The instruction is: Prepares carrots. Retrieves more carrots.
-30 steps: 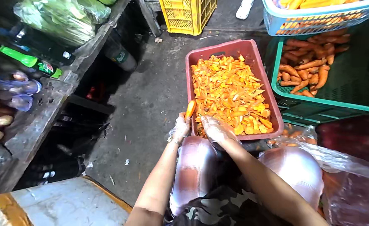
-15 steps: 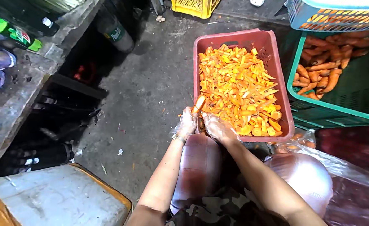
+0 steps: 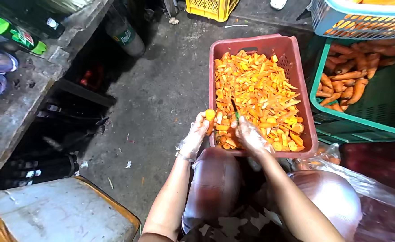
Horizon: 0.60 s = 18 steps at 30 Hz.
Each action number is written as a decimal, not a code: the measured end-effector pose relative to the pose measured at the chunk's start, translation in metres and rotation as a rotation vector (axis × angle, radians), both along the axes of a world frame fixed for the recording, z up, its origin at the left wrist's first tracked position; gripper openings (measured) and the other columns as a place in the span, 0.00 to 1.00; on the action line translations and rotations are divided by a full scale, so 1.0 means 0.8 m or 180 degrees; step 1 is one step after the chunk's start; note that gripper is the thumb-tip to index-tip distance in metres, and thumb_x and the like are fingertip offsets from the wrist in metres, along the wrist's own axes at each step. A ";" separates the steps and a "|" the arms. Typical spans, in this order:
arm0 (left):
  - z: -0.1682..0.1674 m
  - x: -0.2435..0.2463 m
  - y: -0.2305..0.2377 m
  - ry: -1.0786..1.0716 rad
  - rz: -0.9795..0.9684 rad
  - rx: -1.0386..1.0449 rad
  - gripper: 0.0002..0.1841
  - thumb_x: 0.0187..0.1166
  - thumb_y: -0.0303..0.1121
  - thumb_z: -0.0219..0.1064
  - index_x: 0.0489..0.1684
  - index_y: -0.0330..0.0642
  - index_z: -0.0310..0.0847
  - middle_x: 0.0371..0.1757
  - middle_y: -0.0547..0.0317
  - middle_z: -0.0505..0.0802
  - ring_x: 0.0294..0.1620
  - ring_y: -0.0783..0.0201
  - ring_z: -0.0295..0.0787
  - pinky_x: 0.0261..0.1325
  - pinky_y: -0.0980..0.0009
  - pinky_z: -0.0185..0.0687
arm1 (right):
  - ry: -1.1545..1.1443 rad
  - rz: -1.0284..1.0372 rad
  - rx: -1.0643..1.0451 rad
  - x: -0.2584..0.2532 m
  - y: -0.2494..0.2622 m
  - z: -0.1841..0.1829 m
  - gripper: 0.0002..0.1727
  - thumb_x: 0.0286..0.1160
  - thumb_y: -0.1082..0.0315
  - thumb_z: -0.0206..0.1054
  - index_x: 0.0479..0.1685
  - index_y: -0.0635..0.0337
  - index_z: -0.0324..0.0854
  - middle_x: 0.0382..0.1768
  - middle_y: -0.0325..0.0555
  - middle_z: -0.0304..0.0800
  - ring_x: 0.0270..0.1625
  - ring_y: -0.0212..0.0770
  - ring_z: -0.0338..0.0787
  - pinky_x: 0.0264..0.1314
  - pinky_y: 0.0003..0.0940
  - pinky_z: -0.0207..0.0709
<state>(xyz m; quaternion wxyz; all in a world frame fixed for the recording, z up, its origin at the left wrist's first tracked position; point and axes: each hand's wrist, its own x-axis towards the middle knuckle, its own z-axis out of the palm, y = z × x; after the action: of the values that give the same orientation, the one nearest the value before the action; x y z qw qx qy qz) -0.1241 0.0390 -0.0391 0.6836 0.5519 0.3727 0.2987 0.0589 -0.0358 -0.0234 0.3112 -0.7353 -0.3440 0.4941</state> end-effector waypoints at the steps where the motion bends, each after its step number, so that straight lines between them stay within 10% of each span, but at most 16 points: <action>1: 0.006 0.002 -0.002 -0.0406 -0.0084 -0.0052 0.20 0.88 0.36 0.48 0.75 0.41 0.66 0.56 0.58 0.90 0.53 0.68 0.88 0.60 0.69 0.85 | -0.0013 -0.0163 0.0031 0.003 -0.006 0.010 0.29 0.98 0.51 0.33 0.57 0.56 0.80 0.33 0.43 0.78 0.36 0.38 0.78 0.43 0.41 0.75; 8: 0.023 0.024 -0.014 -0.0923 -0.0353 0.0027 0.16 0.87 0.39 0.56 0.68 0.47 0.68 0.56 0.62 0.90 0.55 0.65 0.89 0.62 0.65 0.86 | -0.0503 0.0079 0.0235 0.011 -0.037 0.043 0.22 0.96 0.59 0.41 0.58 0.57 0.81 0.37 0.42 0.82 0.41 0.36 0.81 0.50 0.40 0.76; 13: 0.017 0.030 -0.009 -0.0938 -0.0012 -0.0211 0.16 0.84 0.37 0.61 0.68 0.47 0.69 0.45 0.60 0.93 0.36 0.67 0.92 0.43 0.71 0.92 | -0.0612 0.0278 0.0274 0.012 -0.043 0.031 0.24 0.95 0.55 0.39 0.59 0.52 0.82 0.41 0.45 0.86 0.48 0.41 0.86 0.55 0.48 0.77; 18: 0.025 0.047 0.000 -0.0215 0.0647 -0.0753 0.15 0.97 0.40 0.41 0.59 0.43 0.71 0.27 0.62 0.84 0.14 0.75 0.72 0.18 0.81 0.73 | -0.0650 0.0393 0.0329 0.005 -0.044 0.029 0.24 0.95 0.53 0.41 0.64 0.50 0.83 0.49 0.47 0.89 0.55 0.44 0.88 0.60 0.52 0.79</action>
<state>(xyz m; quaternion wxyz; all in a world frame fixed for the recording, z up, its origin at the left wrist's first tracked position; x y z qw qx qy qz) -0.0862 0.0391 -0.0189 0.7222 0.4166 0.4360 0.3388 0.0625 -0.0708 -0.0003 0.2810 -0.7422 -0.4435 0.4165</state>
